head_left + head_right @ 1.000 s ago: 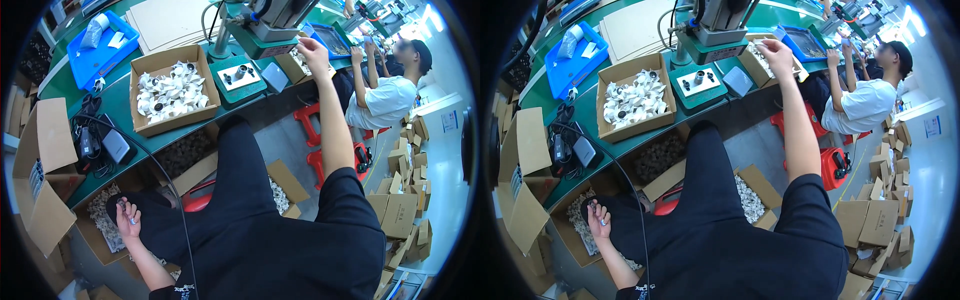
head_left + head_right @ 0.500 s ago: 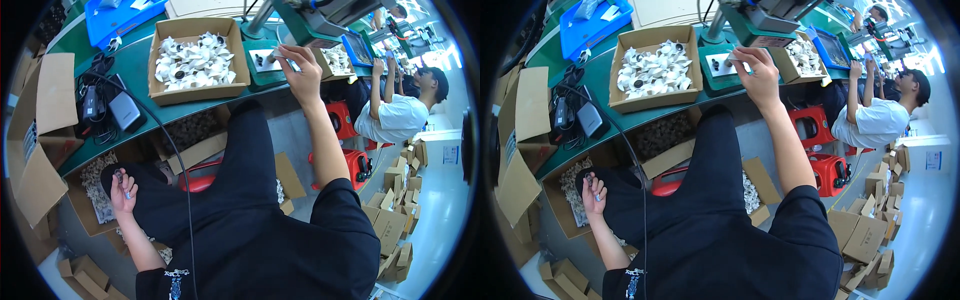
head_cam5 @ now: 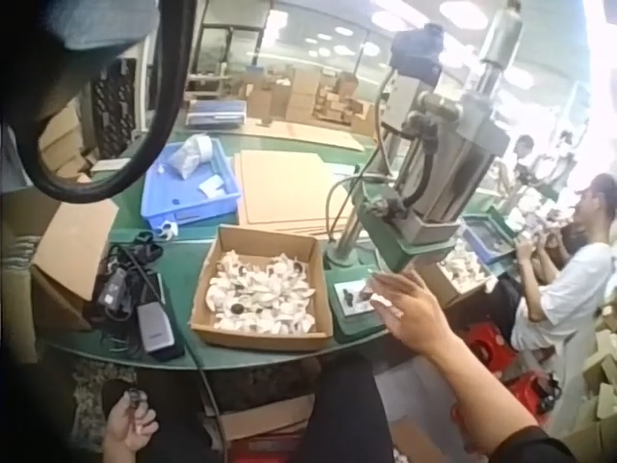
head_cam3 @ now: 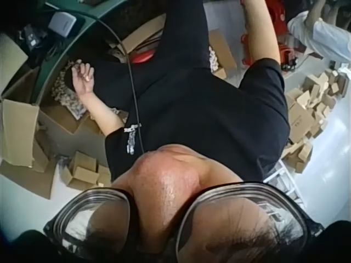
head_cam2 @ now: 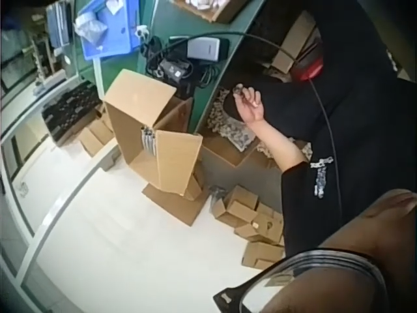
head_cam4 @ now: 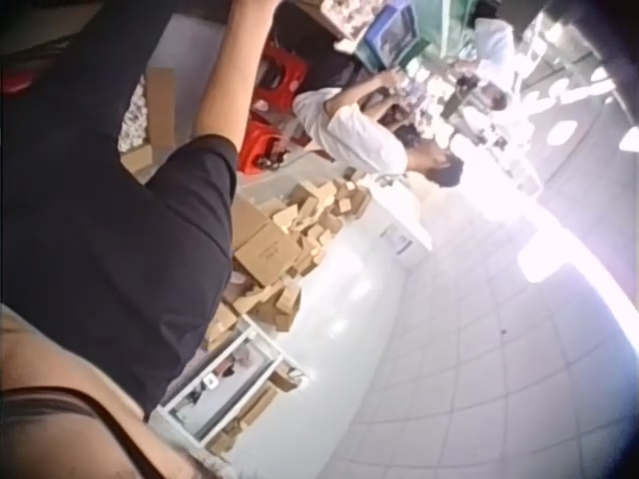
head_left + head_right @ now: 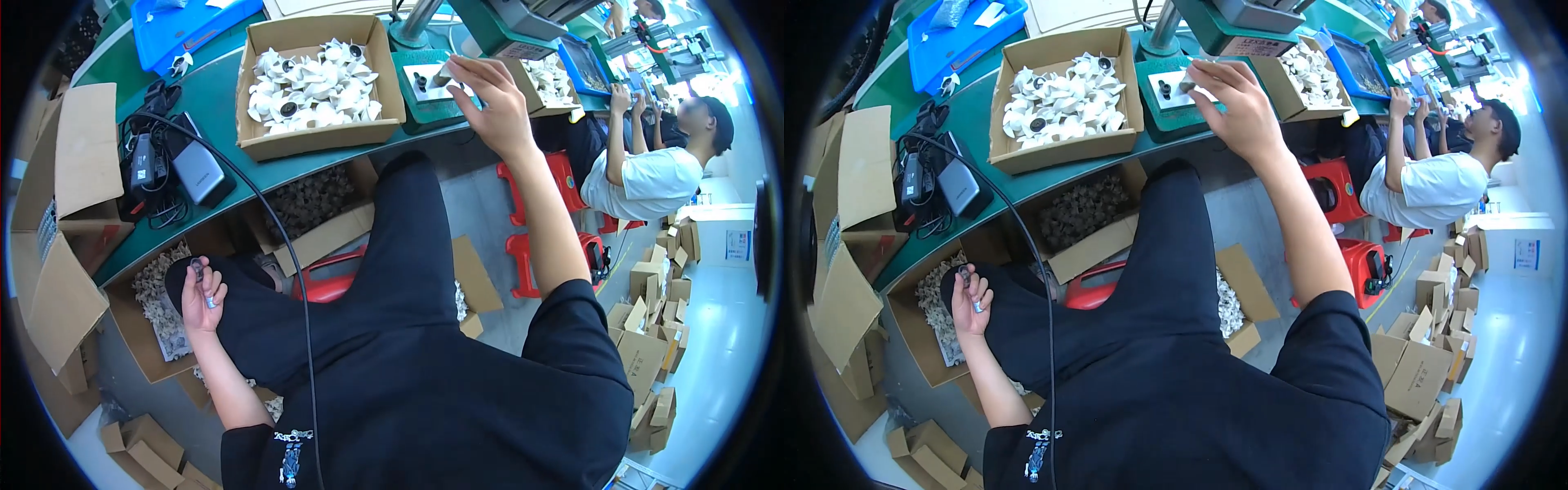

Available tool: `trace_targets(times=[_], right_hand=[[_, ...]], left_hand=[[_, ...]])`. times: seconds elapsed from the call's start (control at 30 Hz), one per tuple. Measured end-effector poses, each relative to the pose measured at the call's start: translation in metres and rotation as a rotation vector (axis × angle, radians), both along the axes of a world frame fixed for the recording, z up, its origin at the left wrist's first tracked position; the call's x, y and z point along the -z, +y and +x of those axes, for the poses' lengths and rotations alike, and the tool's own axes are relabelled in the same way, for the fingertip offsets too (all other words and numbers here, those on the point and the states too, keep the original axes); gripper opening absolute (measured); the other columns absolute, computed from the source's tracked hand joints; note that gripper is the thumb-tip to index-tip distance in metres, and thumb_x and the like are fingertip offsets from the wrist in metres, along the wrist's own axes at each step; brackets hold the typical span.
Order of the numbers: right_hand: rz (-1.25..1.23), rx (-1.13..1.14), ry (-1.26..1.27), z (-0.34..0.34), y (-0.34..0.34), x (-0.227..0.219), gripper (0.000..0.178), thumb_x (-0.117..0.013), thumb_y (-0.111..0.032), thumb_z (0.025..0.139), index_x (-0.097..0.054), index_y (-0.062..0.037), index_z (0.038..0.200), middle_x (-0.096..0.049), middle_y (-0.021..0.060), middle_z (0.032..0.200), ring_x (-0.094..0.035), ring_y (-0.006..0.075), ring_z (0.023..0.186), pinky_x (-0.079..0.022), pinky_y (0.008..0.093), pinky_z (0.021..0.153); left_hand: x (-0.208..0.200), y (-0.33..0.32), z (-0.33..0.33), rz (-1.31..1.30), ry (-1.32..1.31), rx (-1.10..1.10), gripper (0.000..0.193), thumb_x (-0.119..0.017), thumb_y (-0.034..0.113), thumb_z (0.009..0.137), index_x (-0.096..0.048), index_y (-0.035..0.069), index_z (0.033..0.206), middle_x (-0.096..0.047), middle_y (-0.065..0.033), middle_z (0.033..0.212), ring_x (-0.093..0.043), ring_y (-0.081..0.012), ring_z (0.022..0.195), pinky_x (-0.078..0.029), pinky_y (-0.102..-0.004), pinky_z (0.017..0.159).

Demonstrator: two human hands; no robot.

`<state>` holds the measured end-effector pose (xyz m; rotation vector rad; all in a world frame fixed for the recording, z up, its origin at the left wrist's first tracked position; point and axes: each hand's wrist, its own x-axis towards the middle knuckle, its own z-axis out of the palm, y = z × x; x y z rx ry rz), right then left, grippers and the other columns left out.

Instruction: The person assembles small metal parts and plastic housings into finished components using a manual press machine.

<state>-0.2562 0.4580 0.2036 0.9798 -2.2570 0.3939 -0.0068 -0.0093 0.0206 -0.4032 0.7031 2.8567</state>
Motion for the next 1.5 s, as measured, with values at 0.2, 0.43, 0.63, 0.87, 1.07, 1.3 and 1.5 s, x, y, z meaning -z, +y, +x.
trace_targets(times=[0.2, 0.43, 0.63, 0.87, 1.07, 1.3, 1.5], right_hand=[[-0.491, 0.058, -0.255, -0.019, 0.03, -0.004, 0.018, -0.069, -0.006, 0.08, -0.072, -0.0035, 0.097, -0.07, 0.0122, 0.094, -0.066, 0.0234, 0.083, -0.051, 0.0305, 0.076], [0.245, 0.699, -0.191, -0.1, 0.052, 0.056, 0.012, -0.054, -0.012, 0.075, -0.066, -0.0084, 0.075, -0.063, 0.0187, 0.076, -0.061, 0.0369, 0.071, -0.047, 0.0455, 0.069], [0.193, 0.396, 0.208, -0.094, 0.043, 0.059, 0.019, -0.06, -0.015, 0.077, -0.065, -0.0042, 0.091, -0.065, 0.0174, 0.098, -0.059, 0.0332, 0.096, -0.045, 0.0425, 0.084], [-0.628, 0.067, -0.484, -0.016, 0.009, 0.026, 0.033, -0.072, -0.012, 0.069, -0.062, 0.0004, 0.099, -0.064, 0.0144, 0.094, -0.062, 0.023, 0.085, -0.048, 0.0312, 0.08], [-0.926, 0.182, -0.168, 0.012, -0.035, 0.037, 0.033, -0.076, -0.008, 0.069, -0.063, -0.0007, 0.099, -0.065, 0.0121, 0.094, -0.063, 0.0258, 0.088, -0.049, 0.0338, 0.081], [-0.486, 0.06, 0.037, 0.04, -0.109, -0.029, 0.047, -0.075, -0.006, 0.072, -0.061, -0.0029, 0.116, -0.064, 0.0126, 0.108, -0.06, 0.0313, 0.097, -0.048, 0.0378, 0.085], [-0.3, -0.51, -0.464, 0.091, -0.112, -0.012, 0.047, -0.074, -0.007, 0.073, -0.061, -0.0047, 0.118, -0.061, 0.0124, 0.109, -0.059, 0.0326, 0.1, -0.048, 0.0388, 0.087]], left_hand=[[0.001, -0.002, 0.0, -0.048, 0.024, 0.031, 0.036, -0.043, 0.032, 0.103, -0.052, 0.0, 0.118, -0.042, -0.0009, 0.068, -0.035, -0.0093, 0.059, -0.032, -0.0234, 0.049], [0.006, -0.007, -0.002, 0.019, 0.006, -0.01, 0.036, -0.042, 0.032, 0.103, -0.052, 0.001, 0.118, -0.038, -0.0002, 0.067, -0.037, -0.0098, 0.059, -0.032, -0.0235, 0.047], [0.004, -0.005, -0.005, 0.002, 0.025, -0.016, 0.034, -0.041, 0.033, 0.103, -0.053, 0.003, 0.115, -0.041, -0.0003, 0.066, -0.039, -0.01, 0.058, -0.033, -0.0234, 0.045], [-0.003, 0.003, -0.004, -0.047, -0.047, -0.026, 0.033, -0.045, 0.033, 0.102, -0.056, 0.003, 0.112, -0.041, -0.0001, 0.064, -0.039, -0.0093, 0.056, -0.034, -0.0229, 0.045], [-0.005, 0.01, 0.005, -0.231, -0.054, -0.034, 0.026, -0.048, 0.027, 0.101, -0.056, 0.004, 0.107, -0.043, 0.0007, 0.064, -0.039, -0.008, 0.055, -0.032, -0.022, 0.045], [-0.029, 0.07, 0.002, -0.524, -0.124, 0.022, 0.013, -0.057, 0.016, 0.095, -0.059, 0.004, 0.095, -0.047, 0.0008, 0.062, -0.041, -0.0069, 0.052, -0.032, -0.0208, 0.044], [-0.077, 0.147, -0.03, -0.569, -0.081, 0.137, 0.012, -0.061, 0.01, 0.09, -0.057, 0.004, 0.08, -0.048, 0.0027, 0.06, -0.042, -0.0058, 0.048, -0.03, -0.0208, 0.043]])
